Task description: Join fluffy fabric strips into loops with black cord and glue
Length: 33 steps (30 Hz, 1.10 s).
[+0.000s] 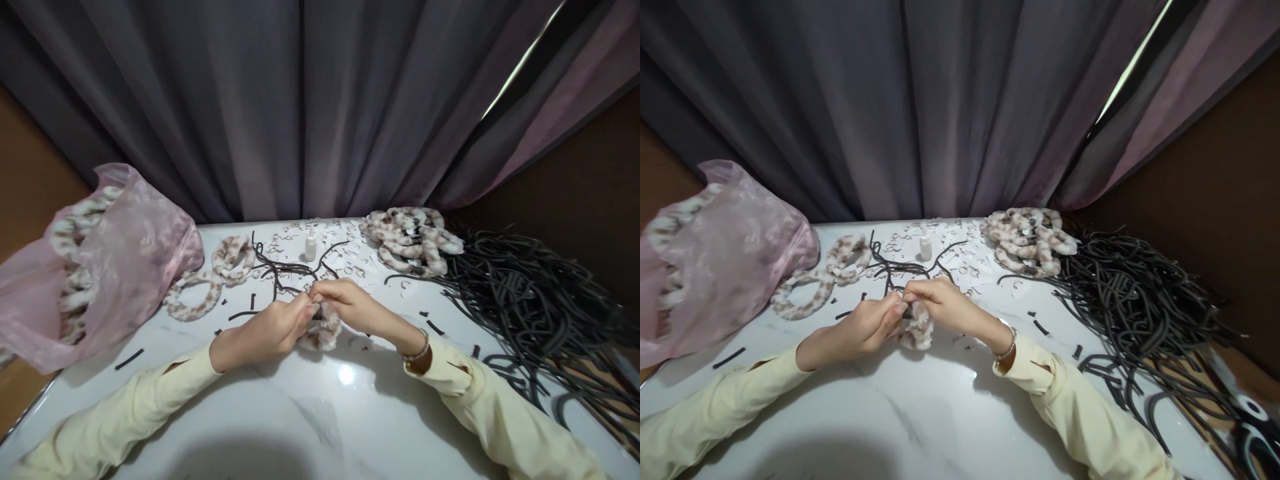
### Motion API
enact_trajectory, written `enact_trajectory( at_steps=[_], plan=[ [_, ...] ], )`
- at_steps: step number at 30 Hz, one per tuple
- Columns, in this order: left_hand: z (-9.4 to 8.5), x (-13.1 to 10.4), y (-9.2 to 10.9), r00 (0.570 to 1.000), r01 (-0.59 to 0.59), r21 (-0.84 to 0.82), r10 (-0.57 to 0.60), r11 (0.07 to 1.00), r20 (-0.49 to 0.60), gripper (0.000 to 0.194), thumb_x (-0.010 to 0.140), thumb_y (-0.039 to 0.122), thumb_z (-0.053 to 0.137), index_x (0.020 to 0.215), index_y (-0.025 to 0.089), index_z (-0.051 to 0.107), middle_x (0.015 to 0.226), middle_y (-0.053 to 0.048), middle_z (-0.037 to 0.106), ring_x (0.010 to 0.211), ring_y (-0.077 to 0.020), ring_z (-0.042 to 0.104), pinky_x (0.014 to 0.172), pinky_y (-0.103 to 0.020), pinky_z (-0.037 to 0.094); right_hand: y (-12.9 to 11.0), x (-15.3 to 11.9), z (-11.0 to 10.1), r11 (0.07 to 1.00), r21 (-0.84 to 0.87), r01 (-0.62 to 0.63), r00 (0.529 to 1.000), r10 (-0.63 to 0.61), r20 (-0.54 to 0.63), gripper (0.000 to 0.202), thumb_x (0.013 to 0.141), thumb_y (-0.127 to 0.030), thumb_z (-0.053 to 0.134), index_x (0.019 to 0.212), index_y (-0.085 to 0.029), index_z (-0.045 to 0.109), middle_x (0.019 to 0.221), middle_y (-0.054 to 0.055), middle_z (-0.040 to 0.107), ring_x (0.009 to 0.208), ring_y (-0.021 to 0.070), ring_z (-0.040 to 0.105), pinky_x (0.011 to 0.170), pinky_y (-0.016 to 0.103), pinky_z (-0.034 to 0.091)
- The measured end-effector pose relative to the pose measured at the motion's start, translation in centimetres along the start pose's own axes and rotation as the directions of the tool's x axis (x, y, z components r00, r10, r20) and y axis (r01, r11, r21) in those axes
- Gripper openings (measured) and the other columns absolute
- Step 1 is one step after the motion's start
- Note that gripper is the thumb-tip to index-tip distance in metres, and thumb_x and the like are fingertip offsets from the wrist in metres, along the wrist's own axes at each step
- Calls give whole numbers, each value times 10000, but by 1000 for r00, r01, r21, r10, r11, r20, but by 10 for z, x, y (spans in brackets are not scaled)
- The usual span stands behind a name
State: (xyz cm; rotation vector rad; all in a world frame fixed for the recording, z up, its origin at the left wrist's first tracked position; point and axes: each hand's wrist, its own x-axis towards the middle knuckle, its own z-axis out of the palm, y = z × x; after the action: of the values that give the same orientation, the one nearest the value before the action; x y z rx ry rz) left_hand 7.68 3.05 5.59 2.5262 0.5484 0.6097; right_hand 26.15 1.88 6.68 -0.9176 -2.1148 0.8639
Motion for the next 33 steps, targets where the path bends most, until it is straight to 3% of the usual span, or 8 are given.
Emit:
enact_trajectory(
  at_steps=[5,8,13,15,18,21,28,33],
  plan=[
    [1,3,-2,999,31,-1,-31,1000,-16,216,921,230,255,748,194,377,537,60,350,390,-93,289,412,-241,223,4,-1,-5,995,-43,-89,994,91,59,252,902,-234,398,671,-168,477,602,-26,471,589,108,465,593,212,384],
    [1,8,0,973,213,-220,-227,952,-42,294,932,301,271,665,202,347,510,48,392,420,-94,349,450,-234,278,-1,-2,-11,979,-199,-52,994,32,-105,153,911,-272,415,882,-170,525,909,73,585,905,181,546,817,305,429],
    [5,13,1,853,425,-714,-510,557,109,351,887,481,384,679,200,355,479,74,366,386,-64,299,389,-197,228,-24,-6,-12,904,-425,-46,919,-128,-372,244,879,-159,432,1116,-158,489,1277,162,469,1217,239,391,985,424,339],
    [5,15,1,829,415,-815,-538,404,156,355,860,493,446,686,194,367,485,84,346,368,-45,264,367,-178,182,-35,-10,-10,930,-363,-51,926,-92,-367,213,850,-106,422,994,-153,573,1082,126,603,1019,215,538,864,362,434],
    [6,16,0,782,388,-886,-600,253,171,390,844,483,491,637,178,363,473,92,314,355,-22,228,352,-148,148,-48,-16,-2,954,-156,-254,956,223,-191,264,800,-70,418,867,-165,655,703,28,660,574,122,564,588,242,462],
    [7,16,-4,736,358,-922,-652,149,181,433,823,494,524,597,171,344,462,97,292,345,-8,204,336,-126,132,-49,-16,10,879,1,-477,879,477,29,352,826,-111,388,1073,-159,633,620,4,652,378,77,460,440,206,415],
    [7,18,-12,699,234,-972,-692,-17,180,439,752,434,636,575,171,331,454,105,291,332,1,198,296,-107,141,-8,-9,42,729,418,-542,830,544,127,602,913,-223,376,1457,-161,127,669,24,642,566,129,593,481,216,479],
    [5,18,-9,722,192,-980,-670,-44,172,438,742,439,649,570,166,354,437,104,297,322,1,190,285,-107,140,2,-7,45,754,435,-492,851,522,60,588,901,-196,406,1435,-214,162,947,84,645,596,114,614,432,191,454]
  ],
)
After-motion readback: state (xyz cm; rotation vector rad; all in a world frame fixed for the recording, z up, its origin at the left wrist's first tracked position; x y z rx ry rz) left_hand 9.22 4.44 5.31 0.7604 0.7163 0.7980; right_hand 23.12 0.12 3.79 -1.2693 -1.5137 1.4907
